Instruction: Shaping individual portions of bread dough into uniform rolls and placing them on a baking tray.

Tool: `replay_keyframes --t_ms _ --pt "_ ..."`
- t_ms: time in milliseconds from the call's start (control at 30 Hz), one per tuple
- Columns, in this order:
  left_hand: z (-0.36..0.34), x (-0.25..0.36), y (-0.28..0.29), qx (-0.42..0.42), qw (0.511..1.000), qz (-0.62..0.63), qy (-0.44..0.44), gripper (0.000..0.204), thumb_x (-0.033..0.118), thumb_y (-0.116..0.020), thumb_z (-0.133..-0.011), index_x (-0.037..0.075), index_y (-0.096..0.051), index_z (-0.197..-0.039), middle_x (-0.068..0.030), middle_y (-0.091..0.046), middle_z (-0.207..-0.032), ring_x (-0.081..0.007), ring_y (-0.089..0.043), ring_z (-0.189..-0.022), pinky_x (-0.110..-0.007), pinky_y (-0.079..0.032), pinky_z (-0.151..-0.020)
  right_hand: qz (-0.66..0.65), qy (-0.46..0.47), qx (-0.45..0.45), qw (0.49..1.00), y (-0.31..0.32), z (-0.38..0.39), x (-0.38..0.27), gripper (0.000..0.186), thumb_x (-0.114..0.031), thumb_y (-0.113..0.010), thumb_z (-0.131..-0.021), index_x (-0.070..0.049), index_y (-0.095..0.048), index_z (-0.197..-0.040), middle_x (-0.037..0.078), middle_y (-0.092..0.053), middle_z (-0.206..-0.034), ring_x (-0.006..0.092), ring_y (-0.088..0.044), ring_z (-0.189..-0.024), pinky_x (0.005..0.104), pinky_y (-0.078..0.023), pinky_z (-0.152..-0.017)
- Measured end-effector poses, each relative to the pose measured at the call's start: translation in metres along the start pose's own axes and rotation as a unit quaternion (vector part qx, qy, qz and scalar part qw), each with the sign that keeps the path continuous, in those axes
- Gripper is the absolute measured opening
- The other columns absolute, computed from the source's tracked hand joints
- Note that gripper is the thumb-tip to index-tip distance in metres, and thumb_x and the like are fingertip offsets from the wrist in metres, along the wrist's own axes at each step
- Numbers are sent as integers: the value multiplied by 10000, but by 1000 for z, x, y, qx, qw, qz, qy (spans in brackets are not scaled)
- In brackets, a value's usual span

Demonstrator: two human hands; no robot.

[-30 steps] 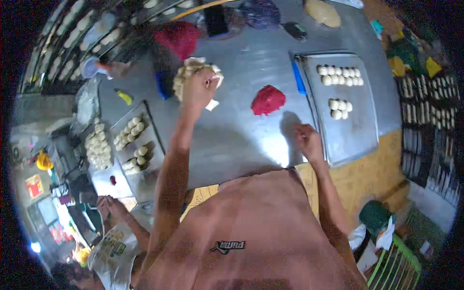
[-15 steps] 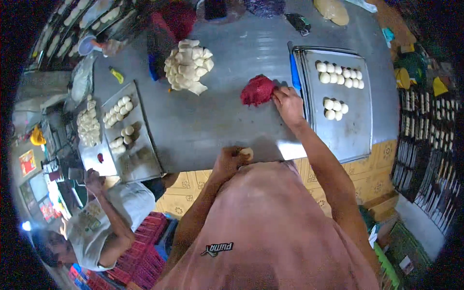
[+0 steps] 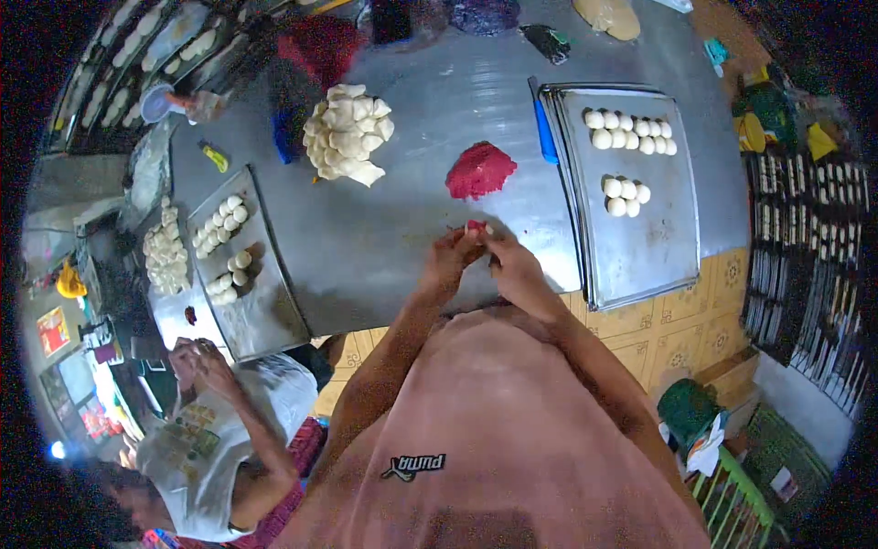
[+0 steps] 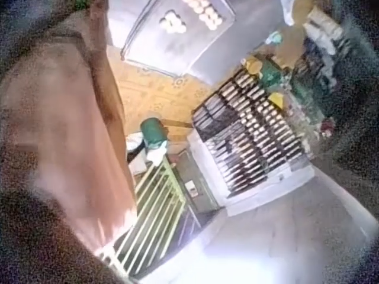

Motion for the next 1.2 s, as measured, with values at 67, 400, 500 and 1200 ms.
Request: replay_keyframes --t_ms 67,400,500,1200 --pt "1 3 4 86 967 120 207 400 286 -673 -970 -23 -641 -1222 -76 -680 -1143 -174 -637 -1048 -334 -524 -955 -5 -86 -95 992 -1 5 -3 348 -20 -523 -883 -95 -702 -1172 201 -699 -1018 327 -675 -930 343 -528 -807" --pt "-16 29 9 -145 954 -31 259 369 213 -637 -996 -33 -612 -1270 -78 -664 -1139 -158 -638 -1060 -289 -556 -907 -259 -205 -61 942 19 2 -4 311 -56 -660 -885 41 -675 -1180 95 -709 -924 126 -625 -802 271 -513 -753" --pt "-16 27 6 -125 966 -103 199 348 171 -642 -982 -30 -624 -1266 -22 -677 -1028 -97 -639 -928 -256 -546 -776 -296 -233 -29 926 16 0 -4 281 -17 -669 -868 40 -689 -1142 91 -700 -898 147 -639 -825 277 -515 -762" --pt "-2 24 -15 -91 883 -450 95 227 205 -635 -950 34 -731 -1065 -173 -696 -889 -326 -670 -825 -420 -540 -713 -66 -162 -235 956 3 -3 50 211 -235 -677 -851 -28 -706 -825 204 -656 -714 391 -648 -719 485 -512 -676"
Point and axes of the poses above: each hand's wrist, its own z-axis away from the middle knuckle, its own y-axis out of the back of the hand, x = y × z, the point moved 1 cm from there along -z, towards the middle knuckle
